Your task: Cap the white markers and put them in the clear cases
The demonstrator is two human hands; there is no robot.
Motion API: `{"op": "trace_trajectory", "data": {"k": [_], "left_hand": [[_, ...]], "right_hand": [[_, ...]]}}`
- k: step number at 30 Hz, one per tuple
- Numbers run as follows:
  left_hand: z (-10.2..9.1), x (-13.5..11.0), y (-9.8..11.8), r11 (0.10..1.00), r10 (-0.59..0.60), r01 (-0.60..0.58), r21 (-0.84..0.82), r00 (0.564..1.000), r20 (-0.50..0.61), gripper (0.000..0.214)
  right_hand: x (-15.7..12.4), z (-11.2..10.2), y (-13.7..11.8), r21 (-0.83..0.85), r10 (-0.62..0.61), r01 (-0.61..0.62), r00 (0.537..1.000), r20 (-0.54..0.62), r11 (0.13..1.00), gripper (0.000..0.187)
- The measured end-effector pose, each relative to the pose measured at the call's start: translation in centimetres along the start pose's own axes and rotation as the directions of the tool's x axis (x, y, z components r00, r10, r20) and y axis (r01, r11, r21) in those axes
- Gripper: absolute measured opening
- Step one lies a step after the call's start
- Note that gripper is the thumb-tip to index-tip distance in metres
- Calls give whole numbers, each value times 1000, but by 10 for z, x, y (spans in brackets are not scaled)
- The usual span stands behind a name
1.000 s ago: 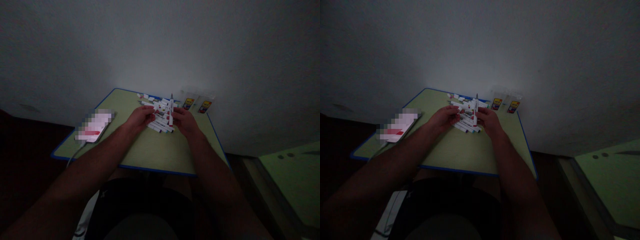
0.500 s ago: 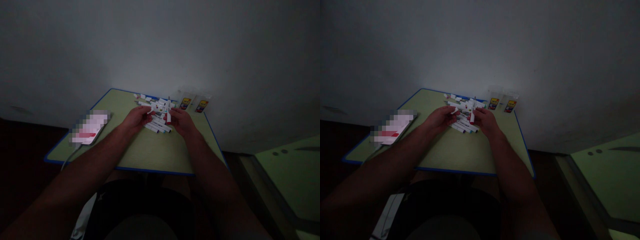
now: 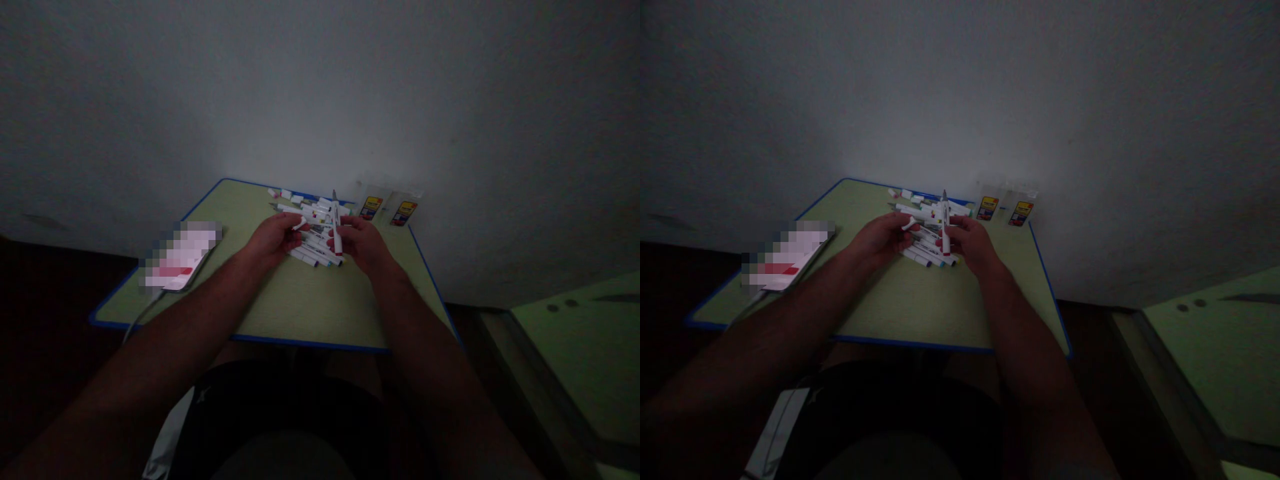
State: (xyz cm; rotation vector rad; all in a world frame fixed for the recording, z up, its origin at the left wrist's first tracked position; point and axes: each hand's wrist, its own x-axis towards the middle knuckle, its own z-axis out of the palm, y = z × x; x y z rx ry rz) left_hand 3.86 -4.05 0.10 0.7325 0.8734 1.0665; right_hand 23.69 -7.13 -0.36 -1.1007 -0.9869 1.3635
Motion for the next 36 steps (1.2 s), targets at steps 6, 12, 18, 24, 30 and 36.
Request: {"op": "trace_trajectory", "data": {"k": [6, 12, 18, 24, 30, 36], "left_hand": [[-3, 3, 1, 999, 46, -46, -26, 999, -7, 10], [-4, 3, 4, 991, 103, -104, -86, 994, -24, 11], [-3, 0, 9, 984, 129, -132, -119, 991, -34, 9], [-2, -3, 8, 982, 186, -186, -29, 982, -25, 13], [-2, -2, 6, 980, 198, -198, 14, 980, -8, 15], [-2, 0, 0, 975, 205, -204, 86, 979, -6, 19]], "right_hand": [[0, -1, 4, -132, -56, 56, 998, 9, 990, 25], [1, -1, 7, -292, -156, 160, 987, 39, 943, 21], [4, -3, 12, -396, -232, 224, 972, 28, 891, 15], [6, -6, 13, -481, -270, 249, 962, 26, 841, 14], [5, -6, 12, -521, -271, 252, 962, 41, 815, 15], [6, -5, 12, -525, -268, 260, 961, 63, 810, 19]]}}
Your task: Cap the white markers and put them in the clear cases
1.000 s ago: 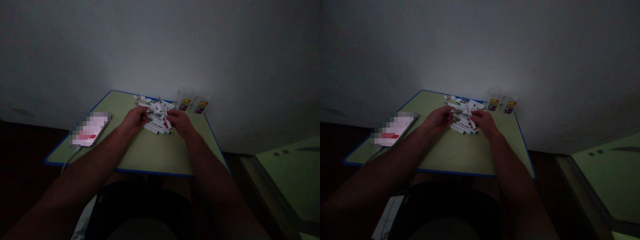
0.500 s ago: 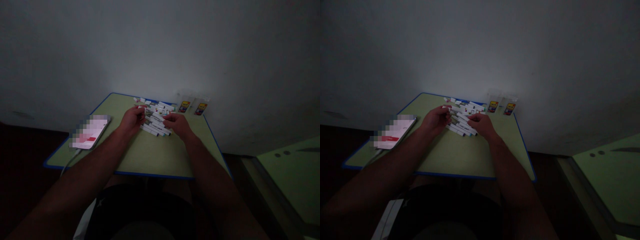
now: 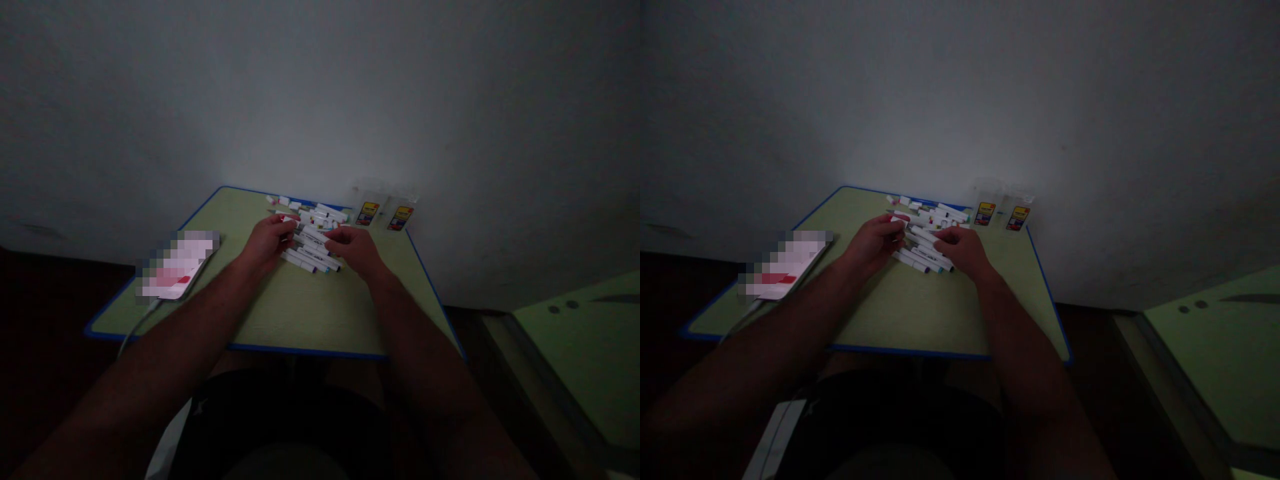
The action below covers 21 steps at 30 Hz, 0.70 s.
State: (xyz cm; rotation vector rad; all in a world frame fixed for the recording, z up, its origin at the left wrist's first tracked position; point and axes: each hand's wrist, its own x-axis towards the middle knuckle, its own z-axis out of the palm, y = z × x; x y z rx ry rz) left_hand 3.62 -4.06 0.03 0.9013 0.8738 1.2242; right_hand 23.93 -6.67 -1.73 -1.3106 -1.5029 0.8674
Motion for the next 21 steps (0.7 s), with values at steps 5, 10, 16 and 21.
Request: {"op": "trace_trajectory", "data": {"k": [5, 10, 16, 21], "left_hand": [[1, -1, -1, 1000, 0, 0, 16, 1000, 10, 21], [1, 1, -4, 997, 58, -59, 44, 998, 20, 21], [-1, 0, -11, 956, 208, -227, 187, 971, 116, 26], [-2, -2, -11, 910, 262, -293, 293, 955, 141, 25]], "right_hand": [[1, 0, 1, -11, -41, 41, 999, -15, 999, 22], [1, -1, 1, -69, -89, 86, 995, -53, 994, 23], [1, 2, 3, -290, -176, 146, 981, -79, 946, 20], [1, 3, 6, -355, -218, 174, 972, -88, 918, 20]]}}
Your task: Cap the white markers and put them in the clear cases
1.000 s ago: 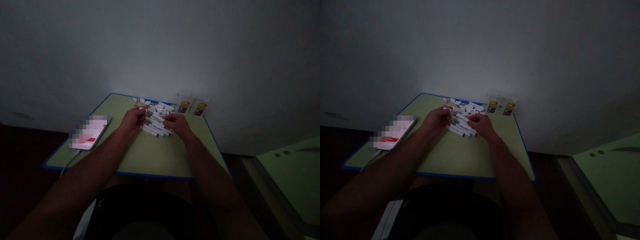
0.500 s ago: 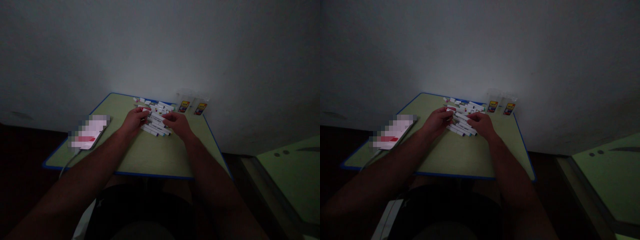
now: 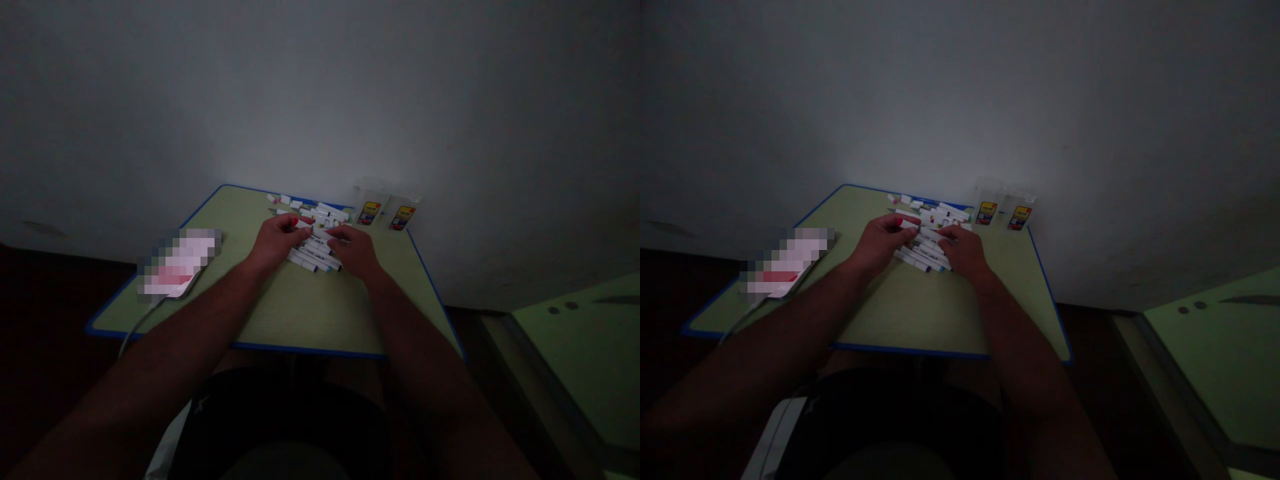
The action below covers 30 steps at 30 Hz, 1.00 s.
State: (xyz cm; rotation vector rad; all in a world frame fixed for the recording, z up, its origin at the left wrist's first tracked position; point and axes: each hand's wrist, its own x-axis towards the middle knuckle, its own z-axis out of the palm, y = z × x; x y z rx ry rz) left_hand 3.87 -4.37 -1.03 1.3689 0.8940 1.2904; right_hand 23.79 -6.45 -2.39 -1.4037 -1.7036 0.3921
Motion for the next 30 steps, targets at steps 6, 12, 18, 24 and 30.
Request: {"op": "trace_trajectory", "data": {"k": [6, 12, 18, 24, 30], "left_hand": [[0, 1, -3, 1000, 4, -4, -4, 1000, -9, 27], [4, 3, -1, 974, -130, 120, -194, 991, -39, 24], [1, 7, 8, 883, -310, 225, -411, 939, -151, 21], [-2, 8, 10, 852, -383, 262, -452, 902, -200, 23], [-1, 8, 7, 847, -402, 295, -442, 900, -171, 20]], "right_hand": [[-1, 0, 1, -19, -57, 56, 997, -47, 998, 20], [-4, -1, -6, 17, -115, 118, 986, -121, 993, 17], [-5, 0, -9, 147, -36, 61, 984, -172, 987, 30], [-5, 0, -10, 220, 43, -12, 990, -136, 976, 25], [-7, 2, -15, 269, 33, 4, 991, -130, 963, 22]]}}
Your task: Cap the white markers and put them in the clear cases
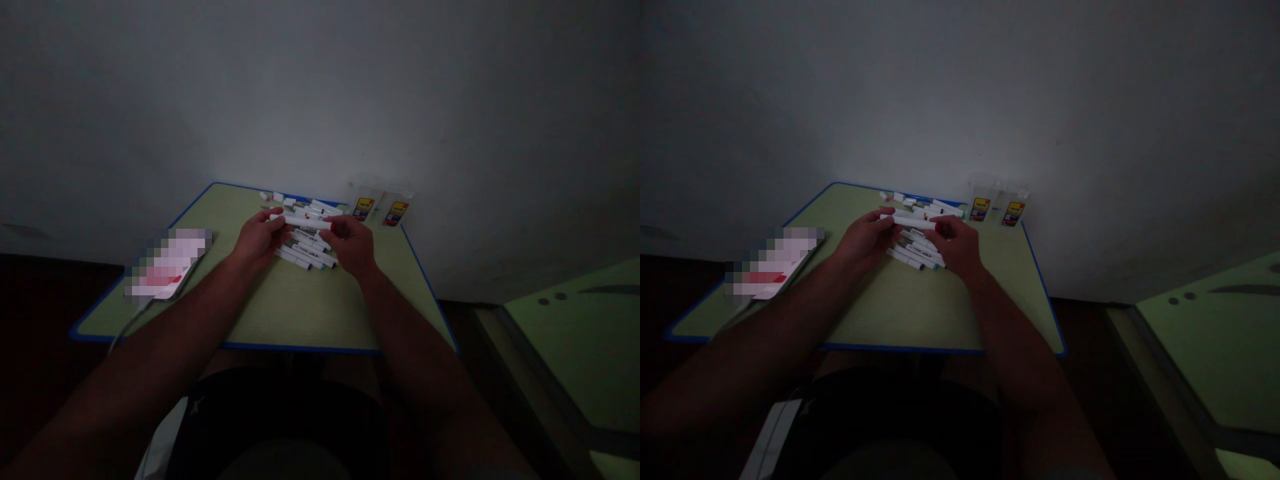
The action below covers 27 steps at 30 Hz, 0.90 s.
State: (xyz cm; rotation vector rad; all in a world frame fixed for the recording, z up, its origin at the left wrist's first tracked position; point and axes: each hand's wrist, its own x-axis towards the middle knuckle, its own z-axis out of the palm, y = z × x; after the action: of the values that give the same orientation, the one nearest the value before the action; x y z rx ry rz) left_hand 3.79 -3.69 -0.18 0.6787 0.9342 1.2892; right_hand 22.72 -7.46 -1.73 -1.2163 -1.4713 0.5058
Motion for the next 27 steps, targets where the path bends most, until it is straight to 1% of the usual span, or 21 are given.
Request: {"op": "trace_trajectory", "data": {"k": [5, 9, 14, 16, 19, 22, 24, 27], "left_hand": [[0, 1, -2, 999, -32, 32, 19, 1000, 0, 23], [1, -1, -1, 1000, -14, 14, 23, 1000, 2, 27], [1, -1, 2, 999, 48, -48, 23, 999, 1, 44], [1, -1, 3, 998, 66, -66, 17, 998, 8, 48], [1, -1, 3, 997, 82, -83, 8, 996, 21, 44], [1, -1, 2, 993, 116, -117, 30, 993, 24, 36], [0, 0, -1, 984, 155, -156, 83, 988, 20, 30], [-1, 1, -7, 945, 241, -246, 216, 969, 47, 25]], "right_hand": [[-1, 1, 0, 9, 5, -5, 1000, -7, 1000, 22], [0, 1, 4, 18, -22, 23, 1000, -21, 1000, 23], [5, -2, 10, -100, 37, -42, 998, -56, 994, 21], [7, -4, 12, -156, 44, -55, 997, -71, 986, 20], [9, -6, 16, -225, 38, -55, 996, -81, 973, 20], [10, -7, 18, -259, 28, -49, 996, -82, 965, 20], [9, -6, 18, -266, 26, -42, 998, -64, 963, 20], [7, -4, 18, -283, 20, -25, 1000, -21, 959, 19]]}}
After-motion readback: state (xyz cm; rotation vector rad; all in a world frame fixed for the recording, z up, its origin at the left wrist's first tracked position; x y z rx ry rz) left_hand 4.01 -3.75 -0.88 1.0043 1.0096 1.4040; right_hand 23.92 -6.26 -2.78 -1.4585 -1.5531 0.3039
